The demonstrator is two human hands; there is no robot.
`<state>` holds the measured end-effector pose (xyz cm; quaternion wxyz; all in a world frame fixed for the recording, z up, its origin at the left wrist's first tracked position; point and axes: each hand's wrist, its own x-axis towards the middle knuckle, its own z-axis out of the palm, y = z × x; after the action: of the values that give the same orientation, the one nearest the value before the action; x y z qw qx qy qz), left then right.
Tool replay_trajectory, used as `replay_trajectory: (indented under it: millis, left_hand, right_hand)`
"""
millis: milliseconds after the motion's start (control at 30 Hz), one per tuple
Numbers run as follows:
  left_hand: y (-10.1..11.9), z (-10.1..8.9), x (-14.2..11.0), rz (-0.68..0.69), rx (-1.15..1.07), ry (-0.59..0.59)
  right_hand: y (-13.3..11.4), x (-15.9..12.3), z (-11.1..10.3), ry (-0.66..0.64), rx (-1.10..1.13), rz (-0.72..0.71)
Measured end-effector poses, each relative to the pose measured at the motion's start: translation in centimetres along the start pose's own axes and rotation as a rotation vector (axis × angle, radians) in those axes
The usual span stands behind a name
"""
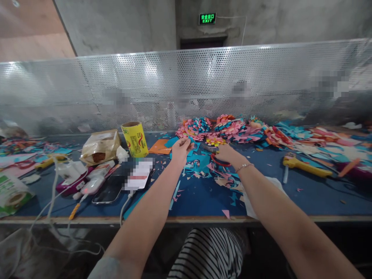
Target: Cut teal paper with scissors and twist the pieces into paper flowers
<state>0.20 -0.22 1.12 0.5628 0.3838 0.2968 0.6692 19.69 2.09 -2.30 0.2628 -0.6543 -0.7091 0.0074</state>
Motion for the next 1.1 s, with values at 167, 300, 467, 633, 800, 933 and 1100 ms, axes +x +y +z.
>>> replay_trajectory:
  millis: [167, 300, 467, 633, 800, 933, 1100]
  left_hand:
    - [-0.5, 0.0, -0.3, -0.006, 0.046, -0.033]
    - [-1.1, -0.2, -0.1, 0.010, 0.105, -0.100]
    - [-1.6, -0.2, 0.1, -0.021, 0.168, -0.152]
    - [-1.5, 0.2, 0.0, -0.057, 0.154, -0.127]
    - [-1.2, 0.3, -0.1, -0.207, 0.145, -0.031]
    - [-1.0, 0.1, -0.3, -0.388, 0.096, -0.079]
    - [-1.0, 0.0, -0.4, -0.320, 0.062, -0.076]
  right_hand:
    - [-3.5, -0.5, -1.2, 0.159, 0.164, -0.109]
    - [-5.8, -0.8, -1.0, 0.064, 0.614, -0.244]
    - [-6.0, -0.8, 0.0, 0.044, 0.764, -0.247]
    - [-5.6, -0.5, 0.3, 0.073, 0.790, -0.195]
    - [-5.5, -0.6, -0.1, 0.164, 0.727, -0.202]
    - [-5.7, -1.1, -0.9, 0.266, 0.558, -0.410]
    - [-5.8, -1.3, -1.2, 0.232, 0.439, -0.557]
